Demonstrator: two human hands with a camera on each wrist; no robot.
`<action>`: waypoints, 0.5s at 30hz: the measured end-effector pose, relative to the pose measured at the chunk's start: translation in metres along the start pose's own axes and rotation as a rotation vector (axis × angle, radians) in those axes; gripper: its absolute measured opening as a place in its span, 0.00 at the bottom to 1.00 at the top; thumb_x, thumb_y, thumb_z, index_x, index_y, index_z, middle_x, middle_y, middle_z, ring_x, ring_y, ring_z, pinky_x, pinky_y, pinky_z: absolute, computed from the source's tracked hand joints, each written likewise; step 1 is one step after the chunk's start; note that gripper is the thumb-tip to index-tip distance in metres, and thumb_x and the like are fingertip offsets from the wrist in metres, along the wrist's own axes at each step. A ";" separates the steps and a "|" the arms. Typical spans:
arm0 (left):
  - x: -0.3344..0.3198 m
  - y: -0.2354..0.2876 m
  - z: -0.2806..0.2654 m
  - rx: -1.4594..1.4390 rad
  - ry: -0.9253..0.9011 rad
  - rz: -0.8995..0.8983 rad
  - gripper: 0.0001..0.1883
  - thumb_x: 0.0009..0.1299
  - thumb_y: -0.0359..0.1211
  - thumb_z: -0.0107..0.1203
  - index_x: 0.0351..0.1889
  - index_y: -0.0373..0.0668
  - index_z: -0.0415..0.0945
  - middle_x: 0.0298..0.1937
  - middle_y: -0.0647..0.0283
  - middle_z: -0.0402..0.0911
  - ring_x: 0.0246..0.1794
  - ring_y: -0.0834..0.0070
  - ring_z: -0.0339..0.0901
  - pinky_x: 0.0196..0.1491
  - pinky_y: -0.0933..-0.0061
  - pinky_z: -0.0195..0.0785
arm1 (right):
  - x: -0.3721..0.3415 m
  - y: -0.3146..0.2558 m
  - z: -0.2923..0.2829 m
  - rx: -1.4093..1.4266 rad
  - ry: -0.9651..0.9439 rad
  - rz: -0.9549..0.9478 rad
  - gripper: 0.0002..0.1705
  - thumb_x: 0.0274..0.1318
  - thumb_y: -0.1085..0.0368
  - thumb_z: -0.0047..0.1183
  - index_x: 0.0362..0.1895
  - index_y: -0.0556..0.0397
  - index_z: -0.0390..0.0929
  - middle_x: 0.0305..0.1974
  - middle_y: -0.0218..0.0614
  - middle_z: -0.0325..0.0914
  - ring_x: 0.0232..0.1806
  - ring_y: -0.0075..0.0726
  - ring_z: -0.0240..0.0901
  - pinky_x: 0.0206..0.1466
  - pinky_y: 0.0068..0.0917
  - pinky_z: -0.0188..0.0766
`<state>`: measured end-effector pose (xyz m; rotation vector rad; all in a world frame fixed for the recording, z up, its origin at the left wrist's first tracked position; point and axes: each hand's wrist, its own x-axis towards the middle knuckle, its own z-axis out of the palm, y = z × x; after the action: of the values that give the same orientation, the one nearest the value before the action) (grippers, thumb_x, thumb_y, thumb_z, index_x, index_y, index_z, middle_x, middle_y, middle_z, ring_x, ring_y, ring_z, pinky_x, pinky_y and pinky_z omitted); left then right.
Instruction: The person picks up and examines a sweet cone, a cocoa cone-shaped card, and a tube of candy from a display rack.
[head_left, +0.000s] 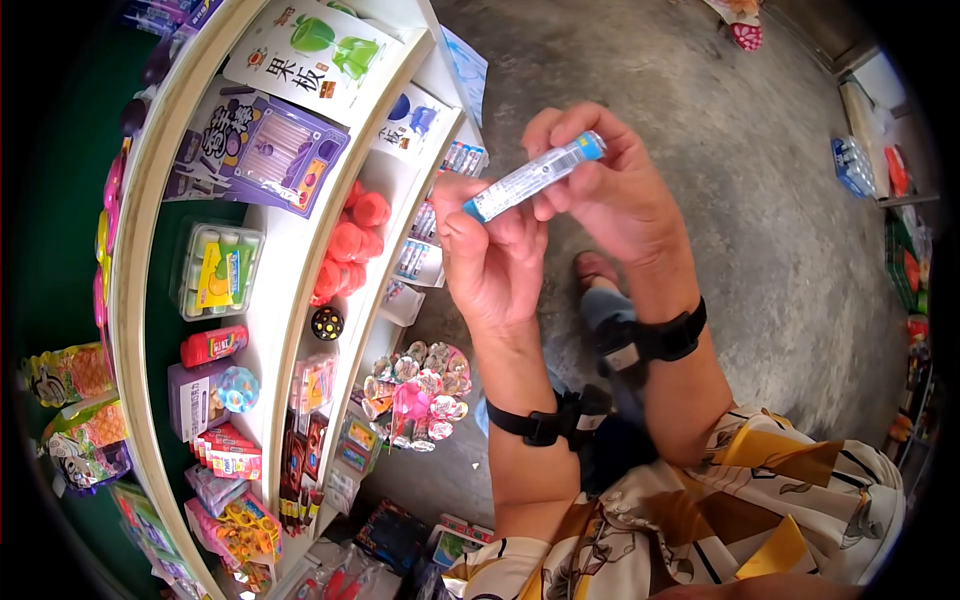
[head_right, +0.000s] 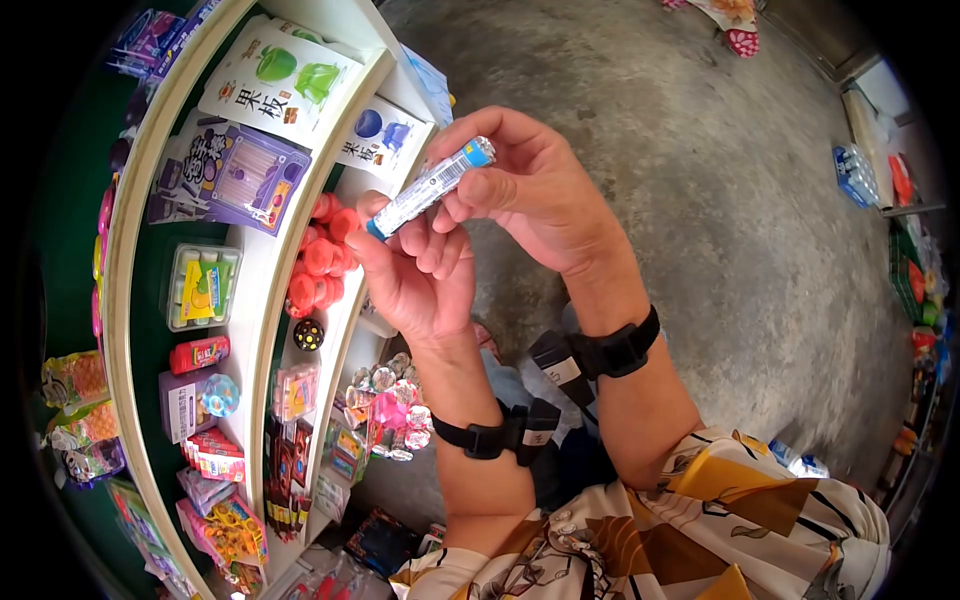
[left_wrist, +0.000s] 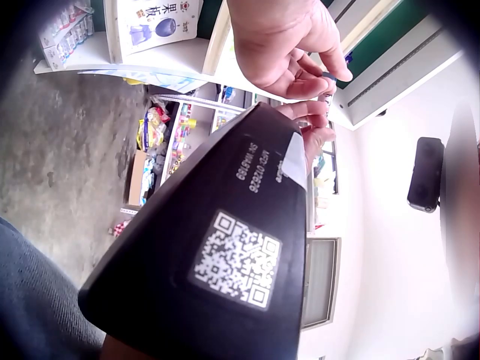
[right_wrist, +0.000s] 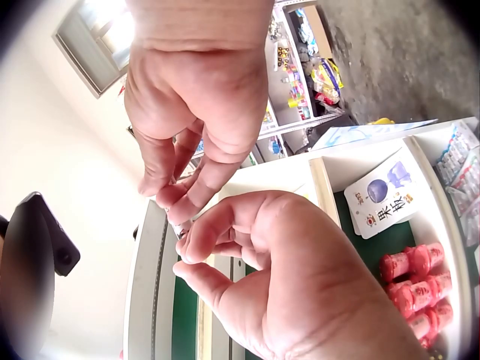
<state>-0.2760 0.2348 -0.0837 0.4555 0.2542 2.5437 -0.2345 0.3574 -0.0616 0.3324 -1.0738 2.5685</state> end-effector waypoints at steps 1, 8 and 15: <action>0.001 0.000 -0.001 0.014 -0.028 0.013 0.19 0.68 0.47 0.57 0.44 0.43 0.67 0.22 0.66 0.69 0.21 0.79 0.65 0.26 0.80 0.61 | 0.000 0.001 -0.001 0.000 -0.003 -0.007 0.17 0.52 0.68 0.63 0.44 0.60 0.74 0.39 0.38 0.77 0.35 0.25 0.75 0.39 0.23 0.75; 0.002 -0.003 -0.002 0.020 -0.056 0.039 0.19 0.67 0.47 0.56 0.44 0.43 0.69 0.25 0.67 0.72 0.23 0.81 0.69 0.20 0.88 0.61 | 0.001 0.001 -0.002 0.008 -0.044 -0.014 0.17 0.52 0.67 0.63 0.44 0.59 0.75 0.39 0.38 0.76 0.34 0.25 0.75 0.39 0.23 0.74; 0.000 -0.002 -0.004 0.018 -0.040 0.030 0.21 0.65 0.47 0.59 0.42 0.41 0.67 0.23 0.65 0.70 0.22 0.77 0.65 0.29 0.76 0.62 | 0.001 0.000 -0.002 -0.011 -0.055 -0.007 0.17 0.51 0.67 0.63 0.43 0.59 0.74 0.39 0.38 0.76 0.35 0.26 0.75 0.40 0.23 0.74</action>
<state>-0.2768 0.2361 -0.0876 0.5203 0.2580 2.5600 -0.2357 0.3593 -0.0628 0.4049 -1.1035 2.5602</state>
